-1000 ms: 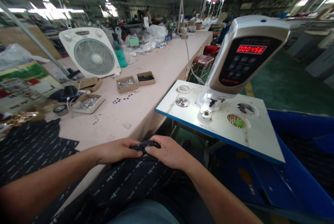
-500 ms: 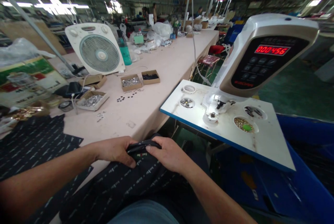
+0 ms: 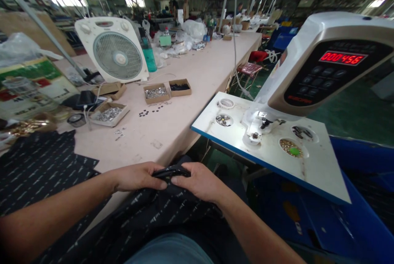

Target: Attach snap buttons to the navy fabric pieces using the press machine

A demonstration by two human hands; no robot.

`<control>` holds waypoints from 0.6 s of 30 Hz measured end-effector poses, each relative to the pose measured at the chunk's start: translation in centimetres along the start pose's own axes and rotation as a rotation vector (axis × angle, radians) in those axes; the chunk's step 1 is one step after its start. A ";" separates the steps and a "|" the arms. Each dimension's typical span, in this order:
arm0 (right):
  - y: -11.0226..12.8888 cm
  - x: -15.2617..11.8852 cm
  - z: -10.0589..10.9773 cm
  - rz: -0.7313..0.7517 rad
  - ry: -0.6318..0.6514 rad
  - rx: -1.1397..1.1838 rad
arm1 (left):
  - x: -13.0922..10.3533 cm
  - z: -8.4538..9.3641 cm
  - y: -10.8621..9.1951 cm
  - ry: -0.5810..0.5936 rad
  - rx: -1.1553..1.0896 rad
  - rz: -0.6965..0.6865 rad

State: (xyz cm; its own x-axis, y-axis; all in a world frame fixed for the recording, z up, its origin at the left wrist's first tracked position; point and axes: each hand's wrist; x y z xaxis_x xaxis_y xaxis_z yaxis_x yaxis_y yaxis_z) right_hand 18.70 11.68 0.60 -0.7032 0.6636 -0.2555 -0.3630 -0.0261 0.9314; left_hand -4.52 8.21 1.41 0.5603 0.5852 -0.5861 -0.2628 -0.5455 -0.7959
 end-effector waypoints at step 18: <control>1.6 2.0 -0.7 -0.031 -0.037 -0.015 | 0.2 0.4 2.0 -0.055 -0.358 0.012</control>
State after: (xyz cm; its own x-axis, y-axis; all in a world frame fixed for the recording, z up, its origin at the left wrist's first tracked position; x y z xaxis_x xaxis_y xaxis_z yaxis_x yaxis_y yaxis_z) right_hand 16.29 12.46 1.41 -0.6688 0.6911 -0.2742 -0.3932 -0.0158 0.9193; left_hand -5.23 7.49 -0.35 0.5130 0.6037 -0.6102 0.0285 -0.7224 -0.6909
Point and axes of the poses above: each hand's wrist, its own x-axis towards the middle knuckle, its own z-axis out of the back of the hand, y = z × x, and after that the axes turned 2 degrees about z, right-handed
